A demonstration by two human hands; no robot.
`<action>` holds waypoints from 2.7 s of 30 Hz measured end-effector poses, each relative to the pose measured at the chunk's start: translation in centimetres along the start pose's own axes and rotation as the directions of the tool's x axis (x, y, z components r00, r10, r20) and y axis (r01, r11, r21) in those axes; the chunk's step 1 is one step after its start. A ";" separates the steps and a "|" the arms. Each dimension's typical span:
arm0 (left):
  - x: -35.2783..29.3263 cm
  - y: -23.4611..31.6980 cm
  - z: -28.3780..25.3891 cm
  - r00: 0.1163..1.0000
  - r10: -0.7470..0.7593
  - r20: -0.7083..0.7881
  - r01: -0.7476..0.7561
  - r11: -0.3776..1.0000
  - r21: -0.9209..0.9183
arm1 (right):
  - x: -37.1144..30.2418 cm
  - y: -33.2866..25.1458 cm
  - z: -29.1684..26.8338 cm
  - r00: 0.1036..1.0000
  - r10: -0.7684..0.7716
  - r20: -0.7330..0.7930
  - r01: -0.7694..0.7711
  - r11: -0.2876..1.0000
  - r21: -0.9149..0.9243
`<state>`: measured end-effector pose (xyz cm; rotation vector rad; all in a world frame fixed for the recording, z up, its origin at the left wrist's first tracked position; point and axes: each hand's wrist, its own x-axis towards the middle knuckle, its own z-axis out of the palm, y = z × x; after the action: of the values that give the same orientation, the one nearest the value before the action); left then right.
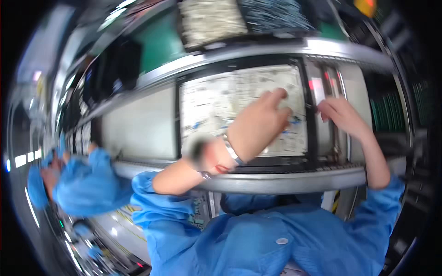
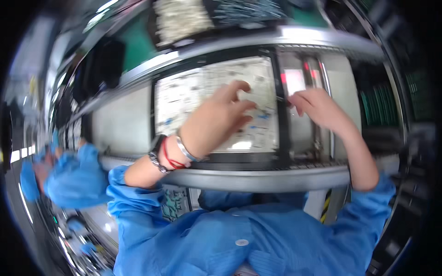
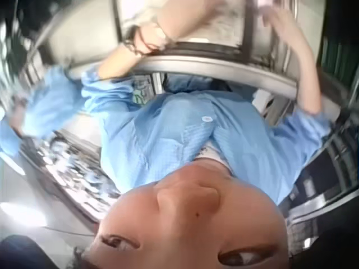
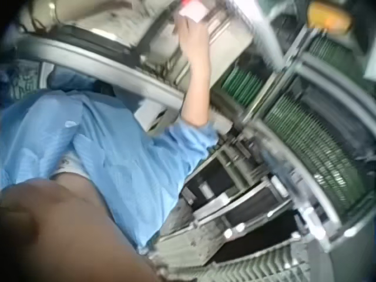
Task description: The recorder inserts electronic components onto a printed circuit board on a production line.
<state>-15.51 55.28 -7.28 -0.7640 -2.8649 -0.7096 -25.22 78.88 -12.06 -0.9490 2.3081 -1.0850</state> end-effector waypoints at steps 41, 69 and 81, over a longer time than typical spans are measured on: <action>-35.1 13.3 -5.0 0.557 -0.198 -0.806 0.802 0.379 0.461 | 0.4 -22.7 20.9 0.585 -0.651 0.484 0.554 0.756 0.349; -4.7 -5.7 1.8 0.657 -0.511 0.554 0.425 -0.356 -0.832 | -0.8 7.4 -6.1 0.730 0.677 -0.100 -0.274 0.423 0.863; -2.2 -5.3 4.4 0.574 -0.597 0.560 0.449 -0.342 -0.825 | -3.5 2.2 -8.1 0.597 0.457 -0.659 -0.627 0.779 -0.028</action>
<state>-16.09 52.24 -13.87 0.9702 -1.7719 -2.9094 -28.69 86.52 -8.53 0.1695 3.0298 -0.9034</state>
